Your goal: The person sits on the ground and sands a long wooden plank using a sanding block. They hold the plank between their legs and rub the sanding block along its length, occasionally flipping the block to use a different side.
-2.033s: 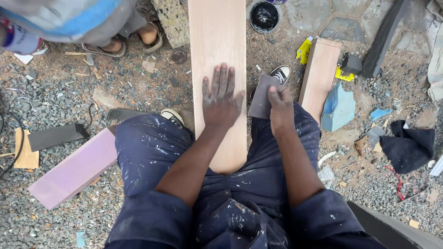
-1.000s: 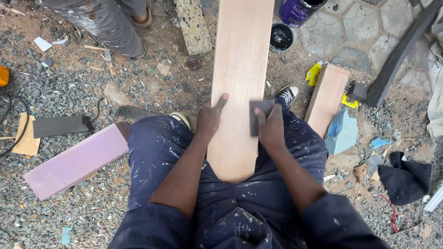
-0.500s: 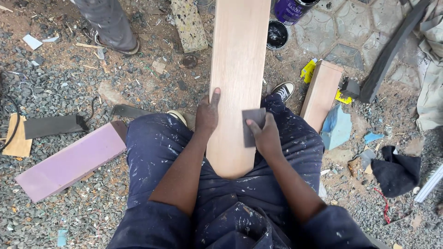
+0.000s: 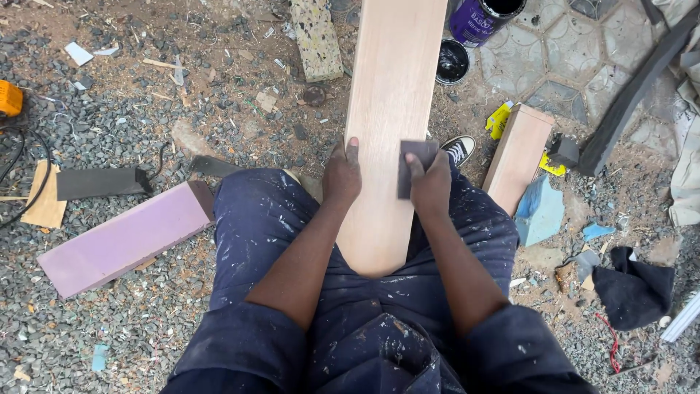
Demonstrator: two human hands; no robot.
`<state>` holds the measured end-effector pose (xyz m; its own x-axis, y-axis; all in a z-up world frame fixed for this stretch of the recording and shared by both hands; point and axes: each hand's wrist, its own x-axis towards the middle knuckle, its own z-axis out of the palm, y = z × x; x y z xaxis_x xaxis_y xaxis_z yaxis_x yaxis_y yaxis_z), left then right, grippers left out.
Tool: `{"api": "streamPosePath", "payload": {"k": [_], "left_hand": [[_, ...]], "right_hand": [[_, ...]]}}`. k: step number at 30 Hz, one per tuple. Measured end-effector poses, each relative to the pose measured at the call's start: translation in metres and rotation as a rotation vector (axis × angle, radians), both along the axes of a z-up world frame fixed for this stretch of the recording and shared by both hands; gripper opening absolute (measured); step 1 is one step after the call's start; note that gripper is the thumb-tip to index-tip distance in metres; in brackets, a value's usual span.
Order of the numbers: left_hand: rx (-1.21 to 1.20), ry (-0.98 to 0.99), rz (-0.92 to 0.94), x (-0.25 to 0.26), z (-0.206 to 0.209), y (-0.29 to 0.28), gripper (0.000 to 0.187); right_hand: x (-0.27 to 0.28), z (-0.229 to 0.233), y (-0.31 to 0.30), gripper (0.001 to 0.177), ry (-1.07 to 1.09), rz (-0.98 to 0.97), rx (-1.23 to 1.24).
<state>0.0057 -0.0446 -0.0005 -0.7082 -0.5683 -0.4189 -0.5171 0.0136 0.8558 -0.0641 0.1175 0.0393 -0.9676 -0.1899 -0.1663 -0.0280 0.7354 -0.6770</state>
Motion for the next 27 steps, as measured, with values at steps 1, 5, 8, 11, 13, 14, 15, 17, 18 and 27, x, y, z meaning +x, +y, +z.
{"api": "streamPosePath", "payload": {"k": [1,5,8,11,13,14,15,17,18,27], "left_hand": [[0.001,-0.003,0.002,0.003,0.008,0.005,0.067],[-0.026,-0.079,0.025,0.008,0.025,0.019,0.058],[-0.037,-0.143,0.012,0.028,0.06,0.027,0.061],[-0.055,-0.107,0.004,0.048,0.086,0.039,0.067],[-0.073,-0.066,0.003,0.053,0.085,0.045,0.071],[-0.054,-0.057,0.01,0.052,0.081,0.045,0.07],[-0.035,-0.048,0.018,0.05,0.077,0.045,0.069],[-0.022,-0.063,0.022,0.046,0.056,0.039,0.068],[-0.011,-0.082,0.029,0.044,0.046,0.036,0.067],[0.072,-0.055,0.06,0.03,0.017,0.018,0.07]], "right_hand": [[-0.009,-0.008,0.0,0.057,-0.003,0.002,0.001],[-0.025,-0.016,0.0,0.058,0.057,0.044,0.022],[-0.007,-0.001,0.004,0.062,0.013,0.051,0.027],[0.019,0.001,0.015,0.066,-0.071,0.058,0.076],[0.039,0.003,0.023,0.067,-0.099,0.058,0.114],[0.049,0.008,0.024,0.068,-0.123,0.069,0.126],[0.059,0.012,0.026,0.07,-0.148,0.079,0.137],[0.062,0.02,0.023,0.072,-0.114,0.092,0.116],[0.064,0.024,0.02,0.075,-0.084,0.108,0.093],[0.042,0.008,-0.017,0.073,0.29,0.16,0.099]]}}
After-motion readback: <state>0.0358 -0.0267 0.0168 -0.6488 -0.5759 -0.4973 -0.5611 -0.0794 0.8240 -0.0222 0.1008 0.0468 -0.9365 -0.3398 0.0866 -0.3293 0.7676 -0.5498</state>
